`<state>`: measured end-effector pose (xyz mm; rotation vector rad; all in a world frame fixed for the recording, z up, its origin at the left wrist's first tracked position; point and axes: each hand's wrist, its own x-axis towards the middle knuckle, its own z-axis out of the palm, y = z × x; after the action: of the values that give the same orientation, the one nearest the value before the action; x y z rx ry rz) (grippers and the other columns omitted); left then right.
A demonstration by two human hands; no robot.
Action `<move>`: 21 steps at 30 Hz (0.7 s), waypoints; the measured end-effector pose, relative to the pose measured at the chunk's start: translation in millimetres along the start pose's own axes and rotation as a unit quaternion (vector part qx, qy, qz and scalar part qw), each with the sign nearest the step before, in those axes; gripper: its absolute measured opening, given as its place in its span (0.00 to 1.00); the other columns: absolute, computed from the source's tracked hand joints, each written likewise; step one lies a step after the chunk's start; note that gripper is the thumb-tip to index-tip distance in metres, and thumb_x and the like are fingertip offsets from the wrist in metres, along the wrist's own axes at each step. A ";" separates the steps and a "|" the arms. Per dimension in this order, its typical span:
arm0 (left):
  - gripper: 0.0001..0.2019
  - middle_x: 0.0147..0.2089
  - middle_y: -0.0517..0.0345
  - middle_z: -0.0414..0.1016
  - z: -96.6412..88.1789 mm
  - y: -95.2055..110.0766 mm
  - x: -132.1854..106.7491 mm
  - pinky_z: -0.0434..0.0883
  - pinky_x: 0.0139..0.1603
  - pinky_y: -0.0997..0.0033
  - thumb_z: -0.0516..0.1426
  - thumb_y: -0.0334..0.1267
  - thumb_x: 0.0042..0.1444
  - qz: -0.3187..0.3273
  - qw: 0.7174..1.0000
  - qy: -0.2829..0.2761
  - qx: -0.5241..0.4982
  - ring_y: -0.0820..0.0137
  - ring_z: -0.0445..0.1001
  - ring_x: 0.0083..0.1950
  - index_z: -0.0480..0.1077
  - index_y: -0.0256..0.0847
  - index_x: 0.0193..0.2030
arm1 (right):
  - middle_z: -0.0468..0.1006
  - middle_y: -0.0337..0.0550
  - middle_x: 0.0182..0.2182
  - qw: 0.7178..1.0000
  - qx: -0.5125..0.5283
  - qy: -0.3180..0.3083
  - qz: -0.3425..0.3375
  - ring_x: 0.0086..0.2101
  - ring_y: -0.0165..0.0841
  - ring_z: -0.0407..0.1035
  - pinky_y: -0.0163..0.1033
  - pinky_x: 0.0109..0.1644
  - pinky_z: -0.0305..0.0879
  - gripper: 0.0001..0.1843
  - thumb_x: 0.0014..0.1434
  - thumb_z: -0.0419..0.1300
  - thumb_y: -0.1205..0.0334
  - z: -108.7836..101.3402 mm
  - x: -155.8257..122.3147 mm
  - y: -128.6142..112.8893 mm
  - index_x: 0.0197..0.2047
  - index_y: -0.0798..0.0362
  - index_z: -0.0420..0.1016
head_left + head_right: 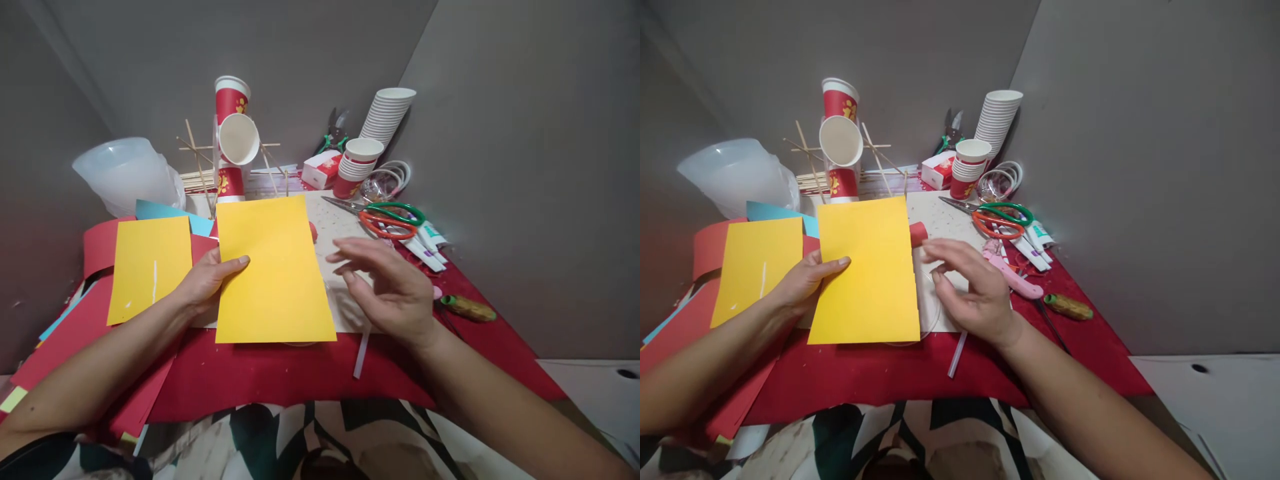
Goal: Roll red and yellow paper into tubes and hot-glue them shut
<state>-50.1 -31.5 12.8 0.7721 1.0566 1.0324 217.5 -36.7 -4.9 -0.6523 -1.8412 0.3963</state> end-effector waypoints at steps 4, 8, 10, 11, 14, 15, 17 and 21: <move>0.19 0.48 0.42 0.81 3.8 -4.1 -2.9 0.78 0.48 0.53 0.66 0.34 0.51 -0.031 0.998 -0.033 -0.035 0.51 0.81 0.46 0.76 0.38 0.50 | 0.64 0.50 0.64 0.993 -0.094 -0.076 -0.010 0.62 0.43 0.62 0.52 0.56 0.71 0.36 0.58 0.61 0.72 -0.1 -0.1 9.7 0.66 0.37 0.63; 0.20 0.48 0.43 0.81 7.4 -9.9 -5.3 0.79 0.45 0.55 0.66 0.35 0.51 -0.054 0.995 -0.074 -0.042 0.52 0.82 0.44 0.76 0.39 0.52 | 0.65 0.46 0.63 0.989 -0.088 -0.113 -0.040 0.62 0.43 0.61 0.56 0.62 0.64 0.22 0.59 0.62 0.69 0.4 -0.7 15.9 0.53 0.39 0.76; 0.17 0.44 0.44 0.83 6.5 -13.6 -4.9 0.79 0.39 0.60 0.67 0.36 0.51 -0.041 0.995 -0.089 -0.016 0.56 0.83 0.38 0.77 0.38 0.49 | 0.71 0.44 0.59 0.994 -0.055 -0.089 -0.019 0.59 0.41 0.64 0.55 0.61 0.64 0.15 0.59 0.62 0.69 2.4 -1.1 16.2 0.45 0.40 0.81; 0.16 0.40 0.44 0.83 5.5 -15.3 -4.5 0.79 0.35 0.63 0.67 0.38 0.51 -0.034 0.994 -0.102 0.000 0.58 0.82 0.35 0.77 0.37 0.47 | 0.74 0.44 0.56 0.997 -0.035 -0.068 0.008 0.58 0.40 0.66 0.54 0.61 0.65 0.13 0.59 0.63 0.69 4.0 -1.1 15.7 0.43 0.41 0.81; 0.18 0.30 0.44 0.82 2.8 -17.6 -3.8 0.76 0.27 0.68 0.66 0.43 0.52 -0.020 0.988 -0.147 0.049 0.59 0.82 0.30 0.76 0.34 0.46 | 0.77 0.43 0.53 0.992 0.033 0.001 0.124 0.54 0.37 0.70 0.49 0.59 0.66 0.09 0.58 0.65 0.66 9.3 0.5 12.3 0.40 0.43 0.82; 0.20 0.30 0.43 0.82 2.5 -17.5 -3.9 0.76 0.27 0.68 0.65 0.44 0.52 -0.018 0.986 -0.156 0.062 0.59 0.82 0.30 0.75 0.32 0.47 | 0.77 0.43 0.53 0.985 0.055 0.018 0.160 0.54 0.37 0.70 0.48 0.60 0.65 0.07 0.58 0.65 0.65 10.8 1.4 11.0 0.40 0.44 0.83; 0.22 0.31 0.41 0.82 2.6 -16.5 -4.7 0.77 0.29 0.67 0.65 0.45 0.54 -0.015 0.983 -0.165 0.080 0.59 0.82 0.31 0.74 0.29 0.49 | 0.76 0.43 0.54 0.970 0.096 0.039 0.221 0.56 0.38 0.69 0.47 0.62 0.63 0.04 0.58 0.66 0.61 12.8 3.5 8.9 0.37 0.46 0.83; 0.23 0.33 0.41 0.83 4.2 -14.1 -6.3 0.77 0.33 0.67 0.64 0.48 0.54 -0.027 0.977 -0.188 0.101 0.60 0.82 0.33 0.75 0.29 0.47 | 0.79 0.42 0.50 0.926 0.188 0.026 0.325 0.52 0.37 0.72 0.44 0.60 0.66 0.06 0.55 0.68 0.55 12.6 5.5 9.6 0.33 0.47 0.83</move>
<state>-42.8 -42.3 3.5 1.0512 0.8549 0.7013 206.7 -25.2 -10.5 -0.9799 -1.3989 1.1263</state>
